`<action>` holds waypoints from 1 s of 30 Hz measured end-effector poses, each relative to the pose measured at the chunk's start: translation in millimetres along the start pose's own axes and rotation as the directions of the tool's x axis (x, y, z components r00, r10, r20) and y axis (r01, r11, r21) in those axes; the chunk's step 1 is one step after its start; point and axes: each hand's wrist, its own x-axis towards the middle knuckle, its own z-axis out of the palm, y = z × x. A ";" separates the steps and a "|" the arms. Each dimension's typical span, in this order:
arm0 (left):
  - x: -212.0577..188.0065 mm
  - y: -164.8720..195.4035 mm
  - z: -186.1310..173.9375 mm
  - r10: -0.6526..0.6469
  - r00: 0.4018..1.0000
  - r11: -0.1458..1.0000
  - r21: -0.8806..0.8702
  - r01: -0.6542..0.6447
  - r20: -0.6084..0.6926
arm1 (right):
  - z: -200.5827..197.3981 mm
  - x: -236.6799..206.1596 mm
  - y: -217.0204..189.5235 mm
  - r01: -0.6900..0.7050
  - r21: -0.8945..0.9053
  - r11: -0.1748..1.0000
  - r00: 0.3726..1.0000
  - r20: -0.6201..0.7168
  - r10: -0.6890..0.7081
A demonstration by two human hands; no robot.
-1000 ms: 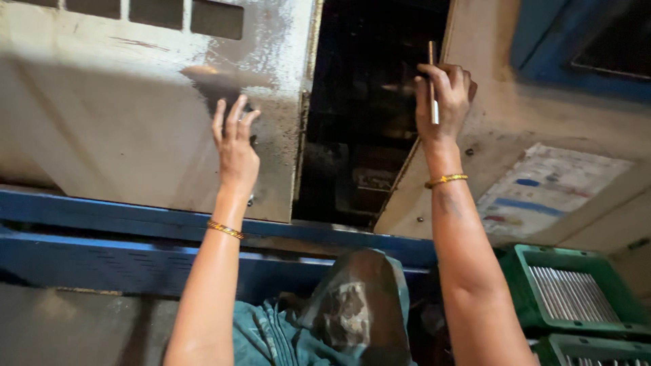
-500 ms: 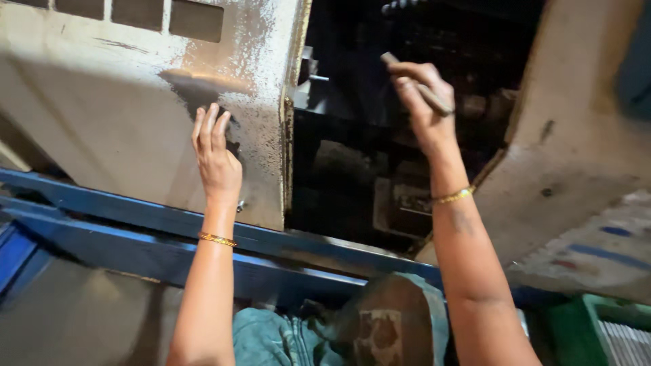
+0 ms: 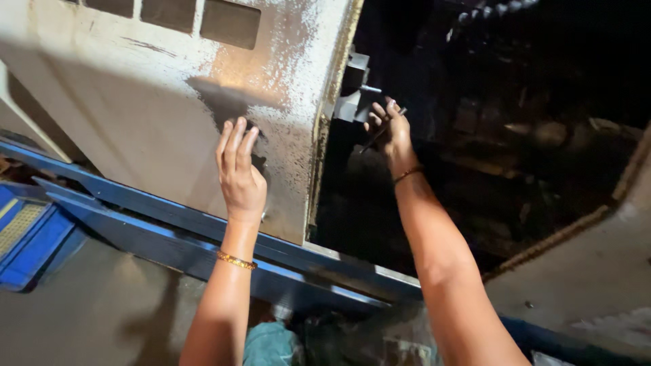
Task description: The person sits on the floor and repeatedly wipes metal rods with a cloth, then uses a rod to rub a dark patch on a nearby machine door. The person opens the door briefly, then resumes wiping and rubbing the same area.
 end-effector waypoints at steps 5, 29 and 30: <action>-1.2 2.9 -4.4 0.004 1.000 1.000 0.015 -0.004 -0.001 | 18.7 28.3 13.0 0.174 -0.069 0.982 0.971 0.179 -0.160; -5.8 4.0 -4.7 0.004 1.000 1.000 0.031 -0.004 -0.004 | -2.6 36.1 -9.8 0.225 0.354 0.908 0.961 -0.237 -0.146; -5.7 3.9 -5.0 0.002 1.000 0.999 0.032 -0.002 -0.004 | -1.8 36.2 -8.2 0.215 0.326 0.920 0.965 -0.214 -0.150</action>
